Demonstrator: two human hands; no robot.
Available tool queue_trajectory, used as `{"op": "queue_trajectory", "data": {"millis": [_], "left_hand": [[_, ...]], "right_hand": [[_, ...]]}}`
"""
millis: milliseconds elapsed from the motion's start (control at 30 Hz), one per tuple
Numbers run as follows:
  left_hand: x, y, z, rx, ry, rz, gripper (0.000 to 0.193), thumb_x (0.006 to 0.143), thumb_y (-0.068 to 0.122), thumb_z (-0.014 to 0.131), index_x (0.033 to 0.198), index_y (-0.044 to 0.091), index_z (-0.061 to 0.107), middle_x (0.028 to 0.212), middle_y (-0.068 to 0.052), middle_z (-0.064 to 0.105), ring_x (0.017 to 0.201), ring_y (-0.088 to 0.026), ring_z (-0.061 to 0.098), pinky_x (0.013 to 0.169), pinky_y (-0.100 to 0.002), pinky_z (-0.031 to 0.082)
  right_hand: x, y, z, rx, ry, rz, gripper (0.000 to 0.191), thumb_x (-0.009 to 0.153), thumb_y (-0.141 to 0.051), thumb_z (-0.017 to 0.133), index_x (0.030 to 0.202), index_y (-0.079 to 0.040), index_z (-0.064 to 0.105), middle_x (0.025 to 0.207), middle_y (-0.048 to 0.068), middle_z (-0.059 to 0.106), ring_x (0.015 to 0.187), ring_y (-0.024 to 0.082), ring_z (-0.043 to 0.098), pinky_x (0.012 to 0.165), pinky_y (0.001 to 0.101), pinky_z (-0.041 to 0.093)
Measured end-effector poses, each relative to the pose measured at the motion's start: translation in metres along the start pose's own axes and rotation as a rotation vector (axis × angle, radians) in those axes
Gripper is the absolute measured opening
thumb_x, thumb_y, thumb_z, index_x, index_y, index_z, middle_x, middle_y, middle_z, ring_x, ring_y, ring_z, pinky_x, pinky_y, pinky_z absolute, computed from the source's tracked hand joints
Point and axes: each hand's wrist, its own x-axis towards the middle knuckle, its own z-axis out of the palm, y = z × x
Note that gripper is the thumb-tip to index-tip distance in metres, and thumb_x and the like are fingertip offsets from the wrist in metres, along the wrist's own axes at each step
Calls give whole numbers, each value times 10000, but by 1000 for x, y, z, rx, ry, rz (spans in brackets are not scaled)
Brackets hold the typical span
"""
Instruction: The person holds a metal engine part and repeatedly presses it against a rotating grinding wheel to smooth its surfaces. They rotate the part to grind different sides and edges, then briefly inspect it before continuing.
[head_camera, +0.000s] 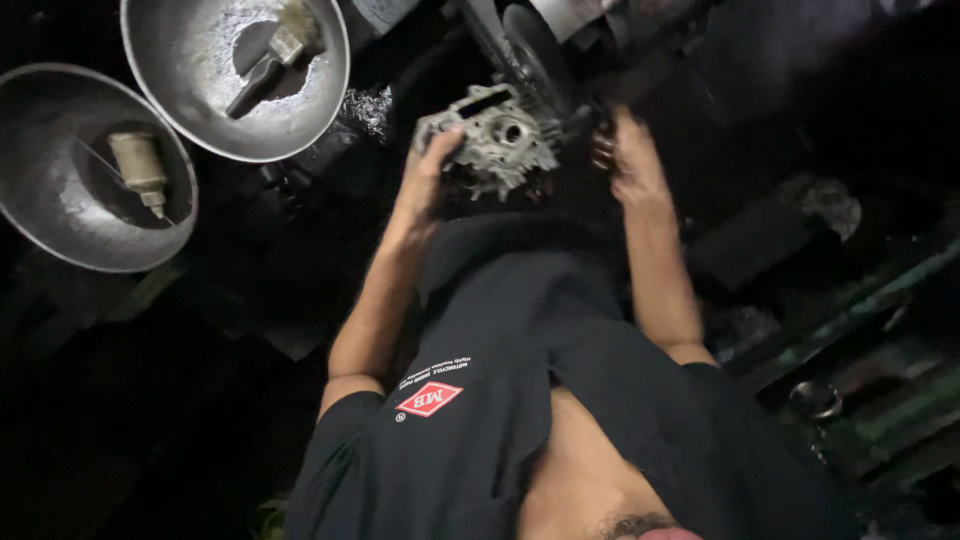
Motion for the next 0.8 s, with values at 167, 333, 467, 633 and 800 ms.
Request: {"op": "queue_trajectory", "data": {"millis": [167,333,467,633,800], "left_hand": [[1,-15,12,-92,61,-202,419,897,336,670,1240,119,564,1155,-89,661,1038,-225,660,822,-420,612],[1,-16,-2,-75,42,-72,383,867,244,687,1193,82,568,1101,-107,630,1012,-249,634,801,-442,589],[-4,-1,-25,-17,-87,85,417,779,151,721,1164,74,581,1126,-98,637,1070,-255,616,899,-395,561],[1,1,-41,-75,-204,242,402,683,70,756,1048,74,588,1194,-76,584,1186,-249,568,1036,-385,501],[24,-22,-45,-20,-152,265,287,701,170,724,941,79,595,1117,-75,578,1117,-230,568,994,-370,475]], "right_hand": [[-5,-3,-10,61,-57,-56,373,1089,-395,474,782,-184,461,603,-70,369,483,75,311,443,259,256],[-10,2,1,127,-79,-51,369,1103,-366,471,789,-172,470,624,-48,394,524,88,355,486,267,302],[-16,10,19,55,-180,-98,325,1088,-376,468,849,-157,491,701,-25,480,573,104,419,528,284,367],[-23,24,40,118,-229,-58,314,1102,-432,473,995,-139,510,812,2,532,696,118,494,624,291,428],[-26,20,30,125,-221,-165,275,1118,-378,467,1032,-119,495,854,19,550,738,122,519,666,294,466]]}}
